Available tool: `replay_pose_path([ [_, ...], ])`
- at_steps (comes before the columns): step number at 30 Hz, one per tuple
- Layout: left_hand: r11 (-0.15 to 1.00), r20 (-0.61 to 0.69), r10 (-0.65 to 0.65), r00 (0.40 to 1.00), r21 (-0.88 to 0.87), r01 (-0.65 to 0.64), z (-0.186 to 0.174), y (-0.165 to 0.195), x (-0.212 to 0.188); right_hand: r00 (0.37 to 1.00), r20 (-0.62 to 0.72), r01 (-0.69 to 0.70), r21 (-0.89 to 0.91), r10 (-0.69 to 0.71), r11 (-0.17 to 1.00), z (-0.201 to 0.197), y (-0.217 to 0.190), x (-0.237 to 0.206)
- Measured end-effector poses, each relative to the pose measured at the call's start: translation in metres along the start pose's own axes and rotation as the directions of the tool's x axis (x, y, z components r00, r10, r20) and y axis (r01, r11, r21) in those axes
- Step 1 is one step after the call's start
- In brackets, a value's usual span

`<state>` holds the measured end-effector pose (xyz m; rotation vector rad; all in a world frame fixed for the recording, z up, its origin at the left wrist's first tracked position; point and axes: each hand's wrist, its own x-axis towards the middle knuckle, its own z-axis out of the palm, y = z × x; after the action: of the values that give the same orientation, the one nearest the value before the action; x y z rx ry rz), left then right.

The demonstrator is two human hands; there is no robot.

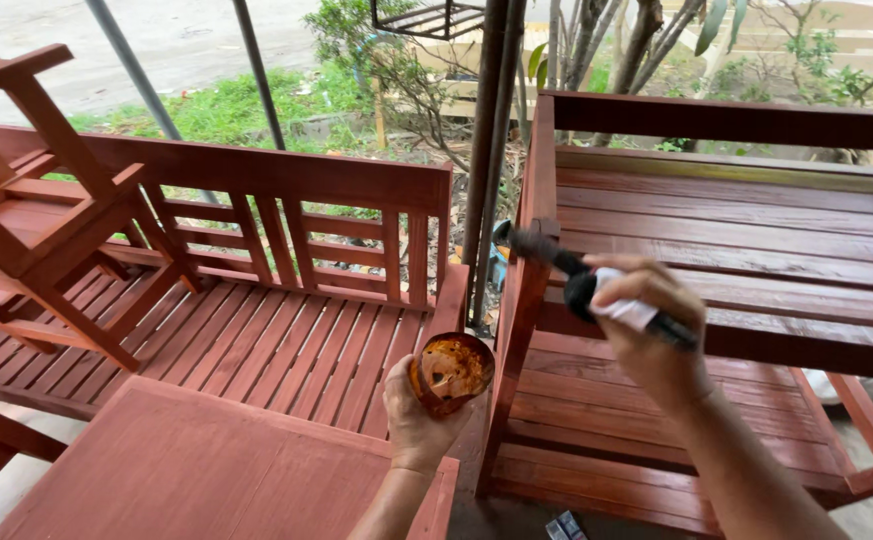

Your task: The person applies a reddish-brown wood stain to wooden benches and chair frames using a brush, holding a container of stain in one hand. They brush the seat slats, rails, legs and edges of several furniture pieces, moving between items to coat different surfaces.

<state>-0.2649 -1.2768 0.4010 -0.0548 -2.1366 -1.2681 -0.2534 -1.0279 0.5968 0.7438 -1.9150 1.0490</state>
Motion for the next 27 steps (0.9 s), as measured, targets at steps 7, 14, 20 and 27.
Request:
replay_pose_path([
  [7, 0.998, -0.046, 0.054, 0.997, -0.020, -0.055, -0.001, 0.003, 0.004, 0.991, 0.092, -0.101, 0.007, 0.100, 0.995, -0.004, -0.004, -0.013],
  [14, 0.999, -0.032, -0.047, 0.998, 0.011, 0.048, 0.017, -0.008, -0.001, 0.937, 0.307, -0.176, 0.011, 0.164, 0.984, 0.035, 0.055, -0.106],
  [20, 0.996, -0.002, -0.086, 0.996, 0.029, 0.086, 0.026, -0.023, -0.014, 0.899, 0.364, -0.240, -0.051, 0.242, 0.969, 0.066, 0.090, -0.175],
  [27, 0.994, -0.007, -0.103, 0.995, 0.019, 0.103, 0.037, -0.026, -0.023, 0.875, 0.404, -0.311, 0.046, 0.267, 0.949, 0.066, 0.088, -0.176],
])
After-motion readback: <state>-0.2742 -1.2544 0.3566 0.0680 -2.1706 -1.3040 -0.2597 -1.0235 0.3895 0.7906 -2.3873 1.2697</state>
